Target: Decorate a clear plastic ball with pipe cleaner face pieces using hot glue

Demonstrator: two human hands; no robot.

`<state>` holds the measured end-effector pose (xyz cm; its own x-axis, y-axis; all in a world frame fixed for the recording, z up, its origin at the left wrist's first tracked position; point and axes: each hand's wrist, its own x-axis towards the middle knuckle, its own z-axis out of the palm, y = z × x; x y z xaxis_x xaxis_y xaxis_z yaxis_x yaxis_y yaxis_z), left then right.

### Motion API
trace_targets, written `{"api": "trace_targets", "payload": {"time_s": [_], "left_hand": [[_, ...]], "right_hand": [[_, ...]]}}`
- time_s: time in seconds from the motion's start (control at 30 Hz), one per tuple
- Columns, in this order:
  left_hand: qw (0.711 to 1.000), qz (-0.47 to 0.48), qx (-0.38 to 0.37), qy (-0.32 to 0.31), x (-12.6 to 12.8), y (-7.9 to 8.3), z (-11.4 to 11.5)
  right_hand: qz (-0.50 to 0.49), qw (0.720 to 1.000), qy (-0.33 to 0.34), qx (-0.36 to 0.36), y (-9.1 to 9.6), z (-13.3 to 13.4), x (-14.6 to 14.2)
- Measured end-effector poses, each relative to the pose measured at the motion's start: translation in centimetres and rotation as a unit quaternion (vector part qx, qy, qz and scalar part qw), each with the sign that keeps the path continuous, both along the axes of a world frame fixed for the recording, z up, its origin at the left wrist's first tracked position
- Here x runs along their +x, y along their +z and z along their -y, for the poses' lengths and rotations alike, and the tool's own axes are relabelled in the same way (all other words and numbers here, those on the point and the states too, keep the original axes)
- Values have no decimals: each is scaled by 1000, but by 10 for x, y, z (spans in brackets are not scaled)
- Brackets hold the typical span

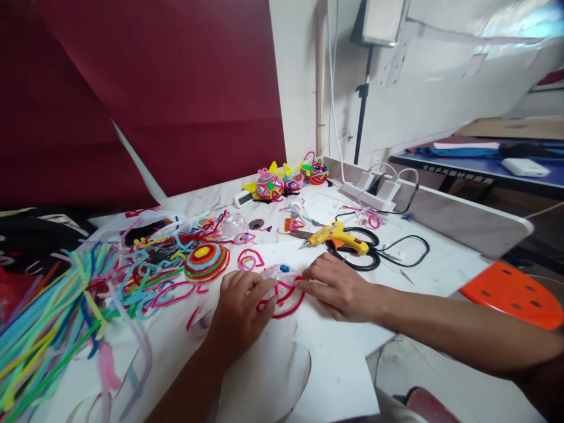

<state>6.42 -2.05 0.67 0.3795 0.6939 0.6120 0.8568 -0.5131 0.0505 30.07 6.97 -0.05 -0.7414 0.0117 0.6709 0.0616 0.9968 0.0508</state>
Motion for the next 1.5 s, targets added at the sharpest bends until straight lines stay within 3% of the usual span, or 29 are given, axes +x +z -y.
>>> {"api": "trace_targets", "payload": {"time_s": [0.63, 0.83, 1.0, 1.17, 1.3, 1.5], "left_hand": [[1000, -5, 13, 3, 0, 4, 1], [999, 6, 39, 4, -2, 7, 0], [999, 12, 49, -2, -2, 8, 1], [999, 9, 45, -16, -2, 9, 2], [998, -4, 56, -28, -4, 7, 1], [996, -34, 64, -43, -8, 5, -3]], "right_hand": [[-9, 1000, -2, -7, 1, 1, 2], [-42, 999, -21, -22, 9, -1, 6], [-76, 989, -122, -24, 25, -12, 27], [-66, 956, -272, -83, 33, -32, 62], [14, 909, -378, -173, 33, -46, 81], [126, 862, -431, -236, 32, -56, 87]]}}
